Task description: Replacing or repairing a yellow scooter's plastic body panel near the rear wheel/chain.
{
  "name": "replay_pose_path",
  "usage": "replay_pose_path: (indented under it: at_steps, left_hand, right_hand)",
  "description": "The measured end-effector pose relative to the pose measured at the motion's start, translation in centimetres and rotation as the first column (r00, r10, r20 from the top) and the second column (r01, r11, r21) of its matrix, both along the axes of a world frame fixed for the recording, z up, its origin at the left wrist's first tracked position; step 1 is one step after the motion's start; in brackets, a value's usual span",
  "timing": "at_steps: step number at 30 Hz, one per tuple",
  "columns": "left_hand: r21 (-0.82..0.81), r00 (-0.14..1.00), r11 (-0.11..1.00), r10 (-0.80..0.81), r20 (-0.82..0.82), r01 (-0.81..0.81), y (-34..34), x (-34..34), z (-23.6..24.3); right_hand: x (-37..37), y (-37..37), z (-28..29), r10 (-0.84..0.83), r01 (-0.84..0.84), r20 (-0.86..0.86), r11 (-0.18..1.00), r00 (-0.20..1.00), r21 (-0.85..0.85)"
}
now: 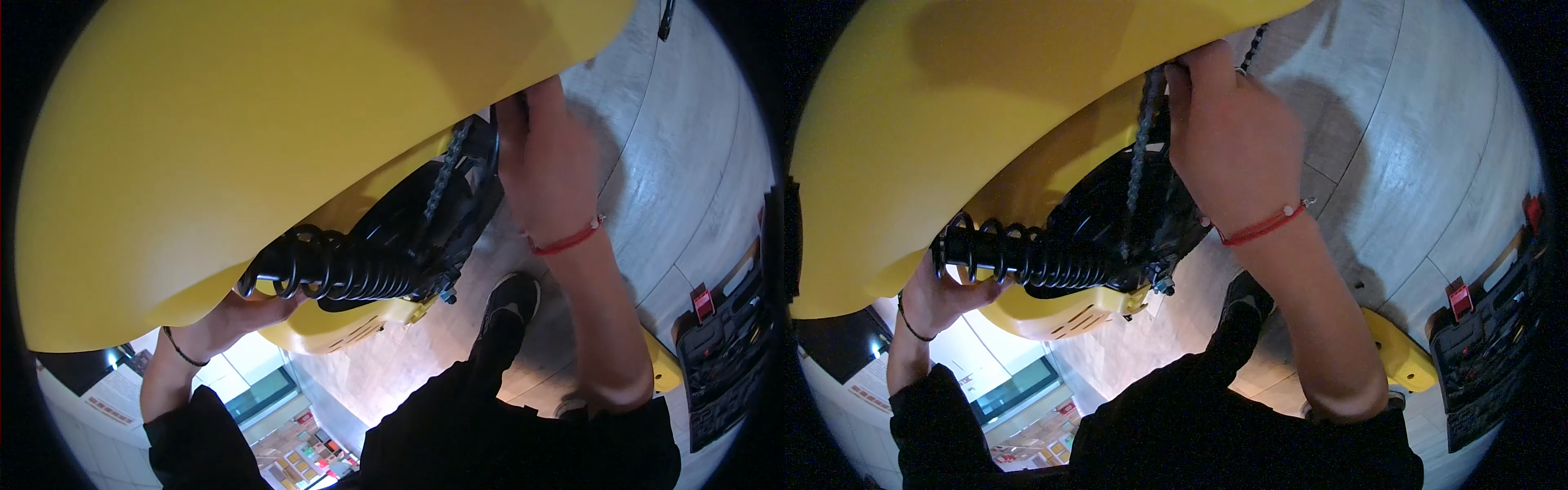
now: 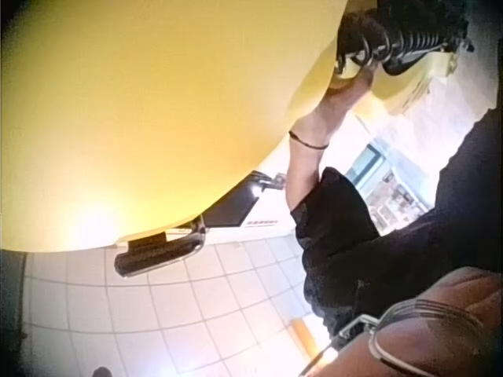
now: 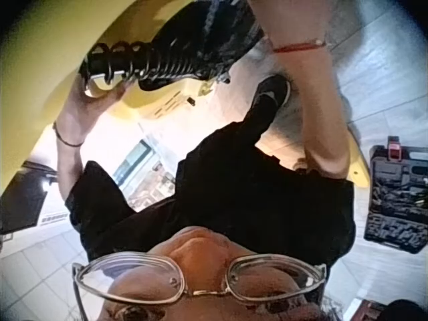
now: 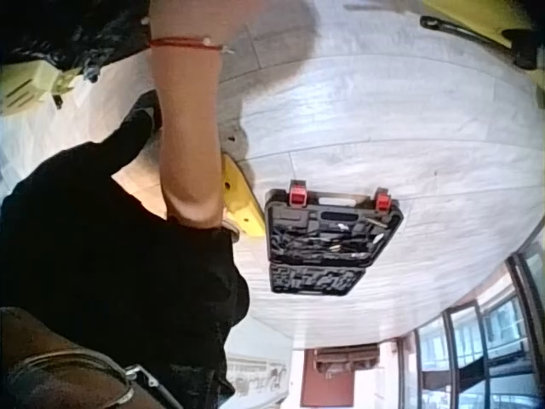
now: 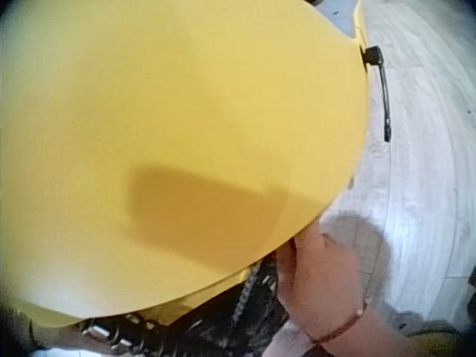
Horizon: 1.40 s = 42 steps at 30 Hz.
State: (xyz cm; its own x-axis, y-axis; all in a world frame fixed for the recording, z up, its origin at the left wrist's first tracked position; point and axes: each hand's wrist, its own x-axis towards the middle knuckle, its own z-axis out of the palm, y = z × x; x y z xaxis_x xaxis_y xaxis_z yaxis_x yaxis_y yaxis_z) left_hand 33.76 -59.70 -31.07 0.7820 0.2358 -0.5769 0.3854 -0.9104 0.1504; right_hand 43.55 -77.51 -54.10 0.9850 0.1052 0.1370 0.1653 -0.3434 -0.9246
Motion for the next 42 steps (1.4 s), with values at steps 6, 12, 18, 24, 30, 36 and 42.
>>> replay_pose_path:
  at_steps: [6,12,18,24,30,36,42]
  left_hand:
    - [-0.002,0.986,0.990,-0.139,-0.088,0.139,-0.8,1.0,0.4]
    - [0.104,0.991,0.992,-0.051,-0.122,0.064,-0.4,0.7,0.4]
    - [0.082,0.992,0.997,-0.003,-0.126,0.013,-0.8,1.1,0.4]
    - [0.082,0.992,0.990,-0.106,-0.075,0.112,-0.9,1.0,0.4]
    - [0.042,0.990,0.995,0.097,-0.098,-0.094,-1.1,1.4,0.2]
    - [0.067,0.969,0.970,-0.225,-0.104,0.232,-0.8,1.5,0.7]
    - [0.132,0.994,0.987,-0.081,-0.078,0.090,-1.1,1.2,0.3]
  right_hand:
    - [-0.1,0.2,0.5,-0.045,0.038,-0.040,0.985,0.998,-0.165]
    - [-0.2,0.2,0.8,-0.004,-0.003,-0.027,0.970,1.000,-0.243]
    - [-0.1,0.4,0.4,-0.025,0.029,0.066,0.997,0.998,-0.066]
    - [0.2,-0.3,0.5,0.017,-0.012,0.048,0.995,0.999,-0.097]
    - [0.2,-0.6,0.1,0.030,-0.026,0.054,0.996,0.998,-0.083]
    - [0.1,-0.6,0.5,0.072,-0.078,-0.050,0.988,0.996,-0.135]
    - [0.2,-0.5,1.3,0.085,-0.099,-0.080,0.978,0.993,-0.186]
